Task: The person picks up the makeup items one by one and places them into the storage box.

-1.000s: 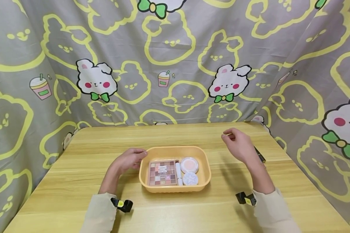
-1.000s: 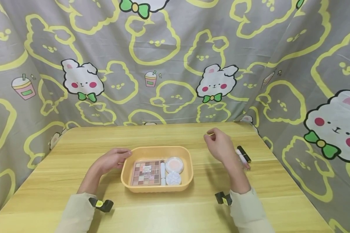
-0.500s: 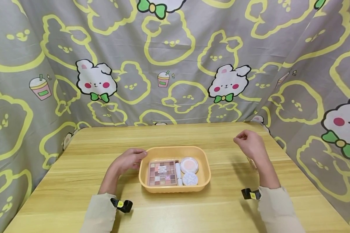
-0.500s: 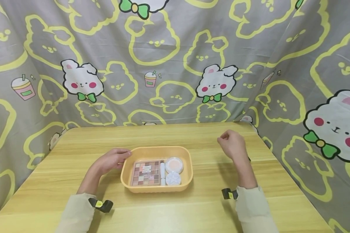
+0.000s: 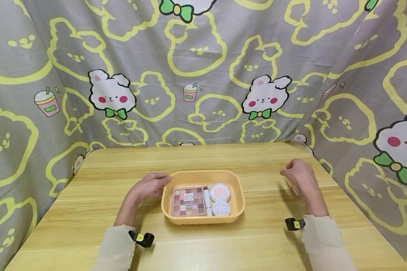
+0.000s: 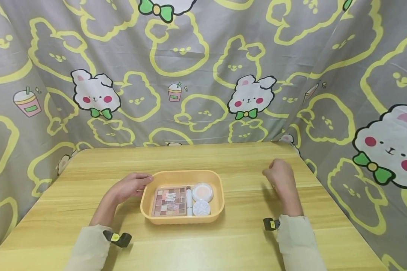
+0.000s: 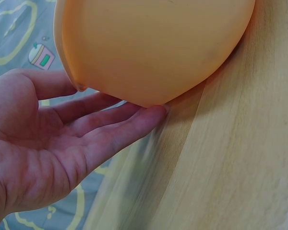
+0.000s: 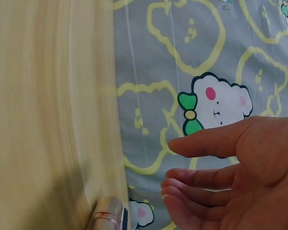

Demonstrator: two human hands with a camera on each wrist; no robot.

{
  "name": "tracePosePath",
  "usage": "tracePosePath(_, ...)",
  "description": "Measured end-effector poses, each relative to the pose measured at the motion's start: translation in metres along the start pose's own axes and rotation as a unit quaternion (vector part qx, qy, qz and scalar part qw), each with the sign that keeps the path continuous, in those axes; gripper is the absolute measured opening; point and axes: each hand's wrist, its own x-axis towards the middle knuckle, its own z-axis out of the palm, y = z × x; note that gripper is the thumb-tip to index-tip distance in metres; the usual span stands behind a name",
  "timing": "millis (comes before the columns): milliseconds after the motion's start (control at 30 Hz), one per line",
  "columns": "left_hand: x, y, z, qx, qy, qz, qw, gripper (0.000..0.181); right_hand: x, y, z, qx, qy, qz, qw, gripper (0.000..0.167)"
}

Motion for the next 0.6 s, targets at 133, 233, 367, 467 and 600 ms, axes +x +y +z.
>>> tracePosePath(133,0.000,0.001,0.000,-0.001,-0.003,0.001,1.0000,0.049,0.001,0.005,0.000,-0.014,-0.004,0.003,0.9999,0.029)
tracePosePath(233,0.000,0.001,0.000,-0.001,-0.001,-0.001,1.0000,0.049,0.001,0.009,0.000,-0.014,0.002,0.005,0.9999,0.025)
tracePosePath(367,0.000,0.001,0.001,-0.002,-0.004,-0.001,1.0000,0.051,0.001,0.014,0.000,-0.020,0.013,0.012,0.9996,0.019)
tracePosePath(467,0.000,0.001,0.001,-0.004,-0.009,0.002,0.9999,0.052,0.000,0.017,0.000,-0.027,0.016,0.029,0.9991,0.015)
tracePosePath(600,-0.001,0.001,0.001,-0.007,-0.007,0.002,0.9999,0.051,0.000,0.017,0.001,-0.031,0.011,0.048,0.9983,0.024)
